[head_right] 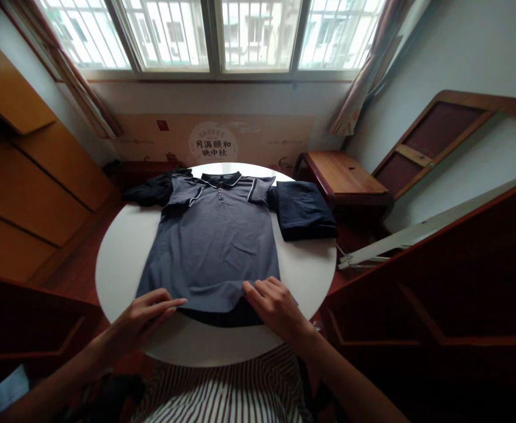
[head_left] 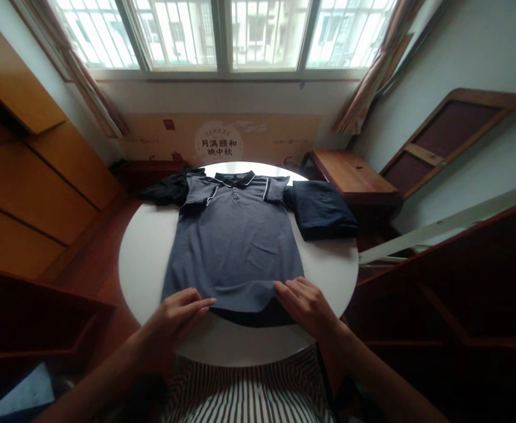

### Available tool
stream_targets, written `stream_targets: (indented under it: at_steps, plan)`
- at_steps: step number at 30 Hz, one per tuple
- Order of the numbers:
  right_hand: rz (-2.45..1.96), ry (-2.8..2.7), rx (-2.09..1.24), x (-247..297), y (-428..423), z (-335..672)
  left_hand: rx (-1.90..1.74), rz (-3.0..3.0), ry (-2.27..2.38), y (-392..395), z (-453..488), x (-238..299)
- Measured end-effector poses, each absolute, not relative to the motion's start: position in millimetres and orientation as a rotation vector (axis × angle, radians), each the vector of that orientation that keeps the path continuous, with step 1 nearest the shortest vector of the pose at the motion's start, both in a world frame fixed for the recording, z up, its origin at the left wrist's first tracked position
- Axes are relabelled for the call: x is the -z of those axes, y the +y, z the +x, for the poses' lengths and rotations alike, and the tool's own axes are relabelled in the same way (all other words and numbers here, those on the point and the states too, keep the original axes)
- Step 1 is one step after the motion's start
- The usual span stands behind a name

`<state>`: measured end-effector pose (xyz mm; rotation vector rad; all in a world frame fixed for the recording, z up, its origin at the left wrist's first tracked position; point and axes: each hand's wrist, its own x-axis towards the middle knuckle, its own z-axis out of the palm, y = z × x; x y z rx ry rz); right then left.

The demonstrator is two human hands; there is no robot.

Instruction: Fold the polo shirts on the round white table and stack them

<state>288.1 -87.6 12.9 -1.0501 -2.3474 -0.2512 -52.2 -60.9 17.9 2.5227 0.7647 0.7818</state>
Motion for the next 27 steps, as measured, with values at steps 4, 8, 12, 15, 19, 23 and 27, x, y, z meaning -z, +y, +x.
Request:
stream_targets:
  at_steps: [4, 8, 12, 15, 19, 23, 27]
  plan:
    - [-0.982, -2.456, 0.272, -16.1, -89.9, 303.9, -0.782, 2.541, 0.743, -62.9, -65.4, -21.8]
    - [-1.074, -2.497, 0.321, -24.2, -102.4, 327.0, -0.7, 2.579, 0.808, -72.4, -78.1, -31.2]
    - [-1.188, -2.439, 0.39, -30.2, -114.5, 347.7, -0.663, 2.591, 0.822, -79.5, -87.3, -32.6]
    - [-1.279, -2.383, 0.433, -30.5, -120.6, 356.3, -0.656, 2.625, 0.793, -80.3, -93.9, -27.4]
    - [-1.48, -2.311, 0.471, -29.2, -127.3, 359.0, -0.584, 2.778, 0.682, -79.2, -99.8, -21.1]
    - [-1.65, -2.259, 0.365, -25.7, -136.7, 361.0, -0.49, 2.9, 0.684, -80.8, -107.3, -12.1]
    - [-1.703, -2.226, 0.328, -17.7, -147.5, 368.3, -0.485, 2.86, 0.957, -88.8, -126.0, -0.5]
